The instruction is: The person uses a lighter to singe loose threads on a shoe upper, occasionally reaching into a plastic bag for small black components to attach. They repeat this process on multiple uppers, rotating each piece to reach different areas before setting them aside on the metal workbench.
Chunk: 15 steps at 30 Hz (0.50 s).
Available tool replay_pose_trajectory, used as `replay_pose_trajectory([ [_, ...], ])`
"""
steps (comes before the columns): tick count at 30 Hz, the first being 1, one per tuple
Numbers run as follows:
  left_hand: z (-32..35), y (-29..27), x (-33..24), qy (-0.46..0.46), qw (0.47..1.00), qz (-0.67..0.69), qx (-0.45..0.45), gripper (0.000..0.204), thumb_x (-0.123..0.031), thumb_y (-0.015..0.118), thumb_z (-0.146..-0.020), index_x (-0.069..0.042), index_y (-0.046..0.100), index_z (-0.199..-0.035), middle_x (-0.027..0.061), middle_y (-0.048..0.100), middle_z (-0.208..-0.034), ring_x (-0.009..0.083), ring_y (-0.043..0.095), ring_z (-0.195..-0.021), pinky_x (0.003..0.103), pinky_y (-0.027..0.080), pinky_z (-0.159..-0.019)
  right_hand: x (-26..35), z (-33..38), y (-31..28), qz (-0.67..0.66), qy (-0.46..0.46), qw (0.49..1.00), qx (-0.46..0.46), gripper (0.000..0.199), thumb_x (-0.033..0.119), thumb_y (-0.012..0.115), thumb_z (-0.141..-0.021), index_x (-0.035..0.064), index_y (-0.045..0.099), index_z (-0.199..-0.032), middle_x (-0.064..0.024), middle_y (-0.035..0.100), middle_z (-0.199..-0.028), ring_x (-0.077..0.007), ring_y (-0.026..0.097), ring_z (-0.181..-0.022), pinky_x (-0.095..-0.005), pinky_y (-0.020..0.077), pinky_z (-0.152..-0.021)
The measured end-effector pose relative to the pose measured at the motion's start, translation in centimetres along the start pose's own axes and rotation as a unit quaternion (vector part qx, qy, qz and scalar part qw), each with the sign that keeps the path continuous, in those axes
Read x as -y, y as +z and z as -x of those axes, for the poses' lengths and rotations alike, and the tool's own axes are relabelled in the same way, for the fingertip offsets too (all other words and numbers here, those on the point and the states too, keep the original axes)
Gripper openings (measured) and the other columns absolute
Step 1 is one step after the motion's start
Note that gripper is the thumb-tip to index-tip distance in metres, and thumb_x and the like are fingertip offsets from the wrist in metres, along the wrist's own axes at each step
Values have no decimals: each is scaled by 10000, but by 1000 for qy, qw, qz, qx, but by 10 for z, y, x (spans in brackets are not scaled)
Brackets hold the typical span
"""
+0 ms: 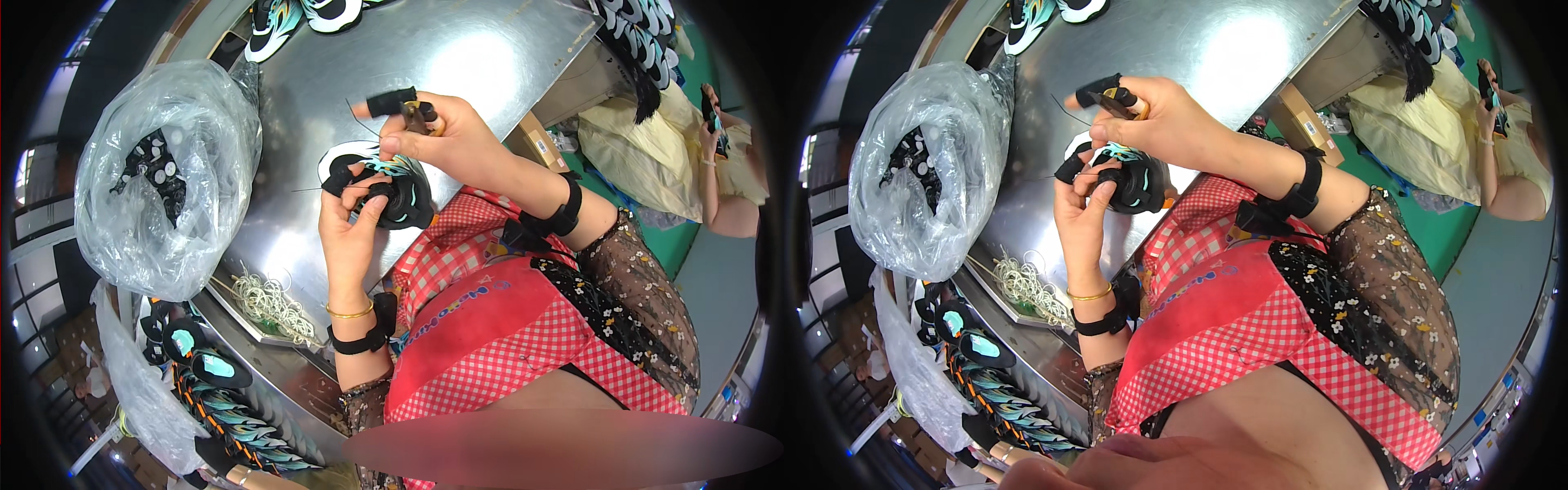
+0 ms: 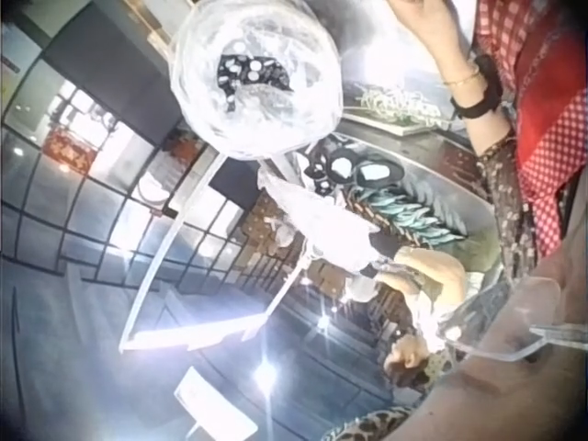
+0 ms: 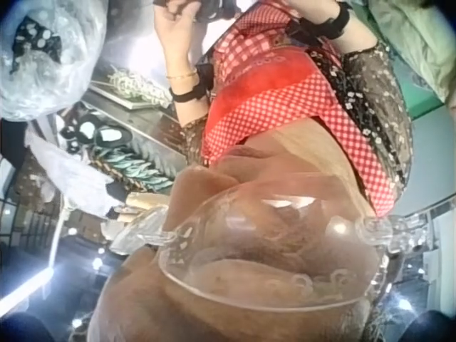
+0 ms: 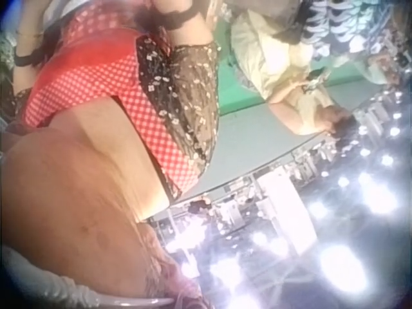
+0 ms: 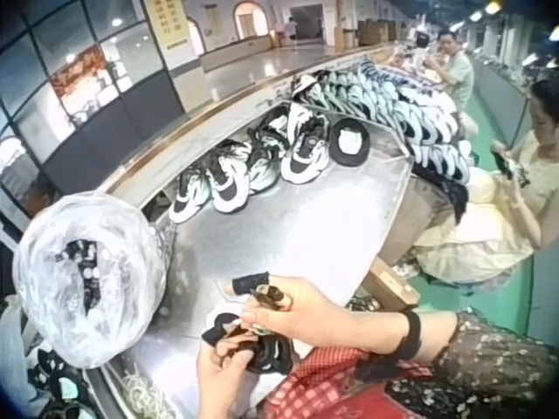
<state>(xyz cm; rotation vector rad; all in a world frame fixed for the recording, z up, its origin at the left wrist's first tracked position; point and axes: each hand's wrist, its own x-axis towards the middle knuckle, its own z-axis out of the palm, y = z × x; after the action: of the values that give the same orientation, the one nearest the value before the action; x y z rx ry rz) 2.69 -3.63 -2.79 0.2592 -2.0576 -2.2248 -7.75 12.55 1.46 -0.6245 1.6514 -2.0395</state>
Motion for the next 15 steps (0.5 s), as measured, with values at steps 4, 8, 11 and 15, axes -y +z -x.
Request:
replay_pose_trajectory([
  [4, 1, -1, -5, -7, 1000, -15, -8, 416, 35, 590, -841, -7, 437, -1226, 111, 646, -1013, 149, 603, -942, 279, 470, -861, 8, 11, 9, -9, -64, 997, -30, 122, 124, 670, -839, 22, 639, -899, -5, 624, -763, -68, 566, -698, -221, 450, -637],
  [8, 3, 0, -20, -23, 987, 152, -38, 323, -55, 557, -901, -23, 455, -1205, 99, 617, -1025, 168, 606, -899, 292, 472, -840, -7, 16, 3, 329, -141, 933, -28, 137, 203, 721, -713, 108, 658, -789, -54, 602, -641, -232, 586, -569, -315, 437, -503],
  [11, 5, 0, -26, -42, 975, 211, -47, 263, -110, 556, -916, -35, 498, -1162, 92, 605, -1021, 173, 600, -852, 310, 469, -863, -10, 21, 8, 336, -106, 936, -11, 163, 213, 708, -696, 77, 623, -724, -64, 578, -574, -237, 573, -523, -323, 428, -489],
  [15, 3, -3, -24, -57, 956, 284, -52, 267, -101, 565, -909, -27, 516, -1161, 88, 595, -1020, 165, 583, -885, 313, 465, -885, -5, 22, 15, 264, -40, 964, -1, 151, 192, 685, -688, 64, 612, -719, -62, 581, -574, -205, 574, -514, -317, 429, -491],
])
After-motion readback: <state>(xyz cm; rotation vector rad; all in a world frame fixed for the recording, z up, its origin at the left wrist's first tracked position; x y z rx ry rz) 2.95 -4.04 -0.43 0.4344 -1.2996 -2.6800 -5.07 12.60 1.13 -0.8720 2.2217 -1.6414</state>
